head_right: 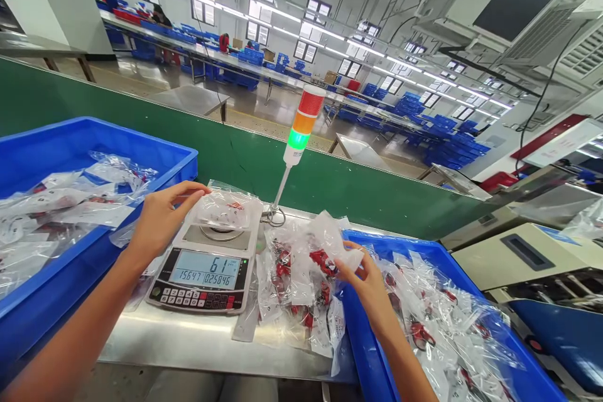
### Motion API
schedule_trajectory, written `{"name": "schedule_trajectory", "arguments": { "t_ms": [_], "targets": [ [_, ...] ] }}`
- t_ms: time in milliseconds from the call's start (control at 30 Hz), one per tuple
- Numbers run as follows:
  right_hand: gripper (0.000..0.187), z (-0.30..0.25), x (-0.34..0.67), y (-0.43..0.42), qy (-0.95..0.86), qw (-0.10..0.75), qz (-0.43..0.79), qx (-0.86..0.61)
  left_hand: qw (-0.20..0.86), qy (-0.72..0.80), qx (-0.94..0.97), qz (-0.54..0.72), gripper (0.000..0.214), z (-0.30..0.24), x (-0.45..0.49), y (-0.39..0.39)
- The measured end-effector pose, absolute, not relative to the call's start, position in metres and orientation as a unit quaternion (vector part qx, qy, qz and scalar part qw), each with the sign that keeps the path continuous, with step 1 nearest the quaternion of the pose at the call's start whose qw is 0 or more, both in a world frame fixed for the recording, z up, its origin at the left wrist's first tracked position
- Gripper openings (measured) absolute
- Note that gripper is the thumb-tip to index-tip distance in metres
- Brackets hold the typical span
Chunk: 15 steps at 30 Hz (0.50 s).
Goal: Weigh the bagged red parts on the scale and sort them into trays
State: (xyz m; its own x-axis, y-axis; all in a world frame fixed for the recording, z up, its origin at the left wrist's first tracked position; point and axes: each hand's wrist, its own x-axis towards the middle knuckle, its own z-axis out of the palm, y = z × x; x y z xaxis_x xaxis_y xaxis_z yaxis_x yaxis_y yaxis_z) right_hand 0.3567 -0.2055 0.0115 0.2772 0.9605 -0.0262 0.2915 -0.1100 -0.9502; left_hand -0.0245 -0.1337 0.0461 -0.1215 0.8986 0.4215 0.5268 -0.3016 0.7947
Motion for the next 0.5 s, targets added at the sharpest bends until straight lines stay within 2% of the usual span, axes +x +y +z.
{"name": "schedule_trajectory", "arguments": {
  "t_ms": [167,267,500],
  "targets": [
    [0.073,0.011,0.374,-0.225,-0.440,0.465,0.333,-0.692,0.091,0.566,0.721,0.390,0.033,0.023,-0.029,-0.096],
    [0.074,0.014,0.375,-0.232,-0.437,0.469,0.325,-0.695,0.082,0.548,0.760,0.340,0.033,0.013,-0.025,-0.062],
    [0.070,0.015,0.365,-0.235,-0.435,0.506,0.350,-0.657,0.089,0.529,0.780,0.321,0.009,0.023,-0.014,-0.034]
  ]
}}
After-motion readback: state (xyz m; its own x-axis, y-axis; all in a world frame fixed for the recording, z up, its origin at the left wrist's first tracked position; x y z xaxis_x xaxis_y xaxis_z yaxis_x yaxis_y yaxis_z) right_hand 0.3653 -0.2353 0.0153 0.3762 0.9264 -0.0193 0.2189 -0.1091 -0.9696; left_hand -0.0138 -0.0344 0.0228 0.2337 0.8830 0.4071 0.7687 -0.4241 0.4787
